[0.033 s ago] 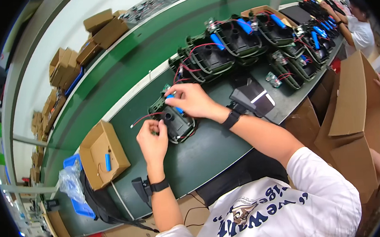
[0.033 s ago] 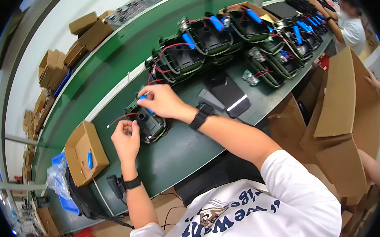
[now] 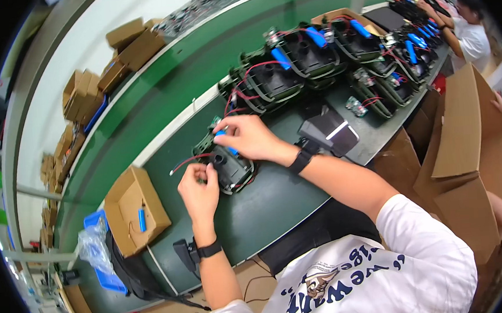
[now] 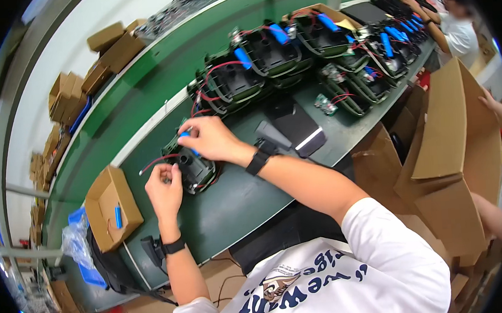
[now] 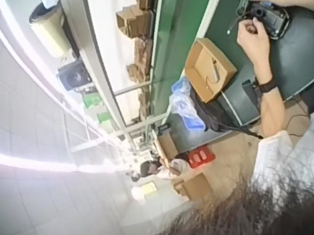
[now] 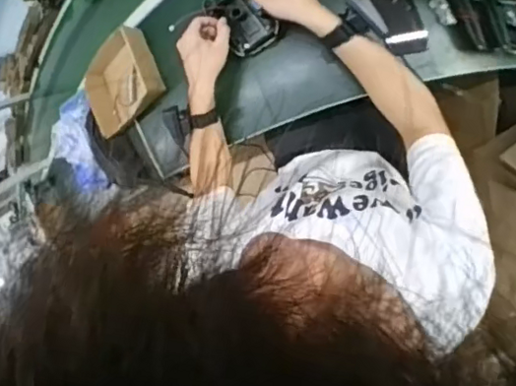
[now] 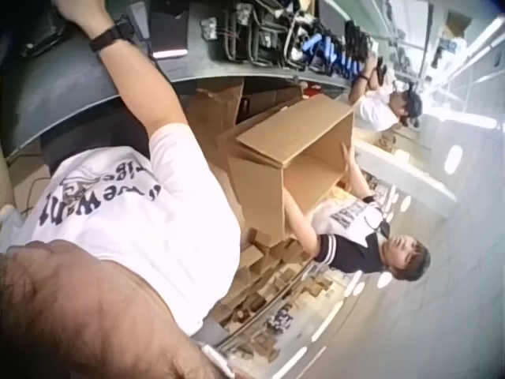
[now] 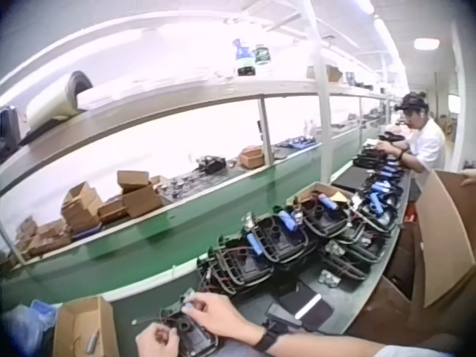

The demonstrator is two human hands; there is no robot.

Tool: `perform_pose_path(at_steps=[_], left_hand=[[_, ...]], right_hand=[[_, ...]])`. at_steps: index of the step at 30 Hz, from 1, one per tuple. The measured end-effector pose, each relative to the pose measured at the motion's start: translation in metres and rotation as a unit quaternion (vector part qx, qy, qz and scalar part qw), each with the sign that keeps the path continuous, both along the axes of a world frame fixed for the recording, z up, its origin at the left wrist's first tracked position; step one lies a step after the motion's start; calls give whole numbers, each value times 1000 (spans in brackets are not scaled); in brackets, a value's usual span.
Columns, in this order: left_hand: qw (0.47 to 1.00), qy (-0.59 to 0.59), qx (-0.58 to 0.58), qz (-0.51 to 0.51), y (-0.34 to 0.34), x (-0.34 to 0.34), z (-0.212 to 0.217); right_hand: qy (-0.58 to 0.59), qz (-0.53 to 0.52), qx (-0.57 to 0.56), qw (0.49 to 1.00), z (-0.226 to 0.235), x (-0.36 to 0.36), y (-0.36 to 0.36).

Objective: Assembling electronic circuit boards into plastic housings on a production line.

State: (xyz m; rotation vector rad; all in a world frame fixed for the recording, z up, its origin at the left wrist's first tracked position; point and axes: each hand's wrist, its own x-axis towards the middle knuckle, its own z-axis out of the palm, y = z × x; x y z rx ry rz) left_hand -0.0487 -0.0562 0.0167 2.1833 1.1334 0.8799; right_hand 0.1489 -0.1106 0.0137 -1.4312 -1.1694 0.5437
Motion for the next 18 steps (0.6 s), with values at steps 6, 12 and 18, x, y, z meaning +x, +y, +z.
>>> perform_pose_path(at_steps=[6, 12, 18], left_hand=[[999, 19, 42, -4, 4, -17, -2], [996, -24, 53, -68, 33, -7, -42], [999, 35, 25, 14, -8, 0, -2]], right_hand=[[-88, -34, 100, 990, -12, -17, 10], [-39, -20, 77, 996, -30, -9, 11], [-50, -47, 58, 996, -29, -10, 7]])
